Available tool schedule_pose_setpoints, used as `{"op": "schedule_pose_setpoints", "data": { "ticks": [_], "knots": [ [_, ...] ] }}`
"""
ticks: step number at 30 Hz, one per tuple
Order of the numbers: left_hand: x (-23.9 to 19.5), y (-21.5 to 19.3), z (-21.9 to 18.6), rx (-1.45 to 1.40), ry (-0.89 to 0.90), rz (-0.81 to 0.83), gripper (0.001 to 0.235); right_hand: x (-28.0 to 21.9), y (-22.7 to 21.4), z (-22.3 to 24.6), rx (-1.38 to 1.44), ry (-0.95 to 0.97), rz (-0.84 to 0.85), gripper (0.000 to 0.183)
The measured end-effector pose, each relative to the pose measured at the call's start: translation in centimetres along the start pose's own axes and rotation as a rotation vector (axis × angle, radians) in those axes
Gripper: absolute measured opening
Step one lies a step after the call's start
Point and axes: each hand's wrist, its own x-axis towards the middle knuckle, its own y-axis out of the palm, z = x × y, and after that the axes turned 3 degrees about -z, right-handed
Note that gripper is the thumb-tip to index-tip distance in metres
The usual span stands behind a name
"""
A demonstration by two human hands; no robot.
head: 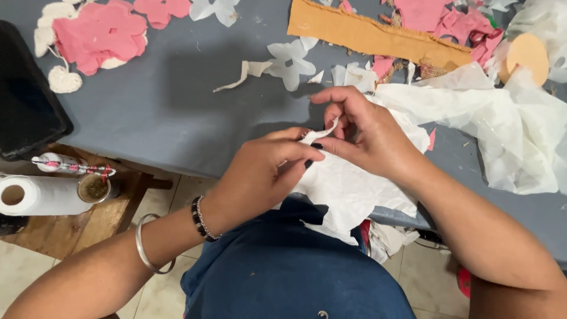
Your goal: Cutting out various shapes from different colored fabrics and trimming excess material using scissors.
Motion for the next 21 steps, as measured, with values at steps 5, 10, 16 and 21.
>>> {"op": "schedule_pose_setpoints", "data": {
  "ticks": [5,10,16,21],
  "knots": [
    [0.3,0.8,0.8,0.074,-0.012,0.004,0.023,-0.1,-0.4,0.5,0.004,-0.042,-0.018,0.058],
    [0.3,0.2,0.4,0.046,-0.1,-0.025,0.027,0.1,-1.3,0.8,0.037,-0.152,-0.138,0.056],
    [0.0,0.2,-1.0,0.081,-0.076,0.033,0.032,-0.5,-5.6,2.0,-0.022,-0.223,-0.263,0.032],
    [-0.9,0.4,-0.6,0.151,0.043,-0.005,0.032,-2.8,-13.4,1.2,-0.093,-0.279,-0.511,0.023]
  ]
}}
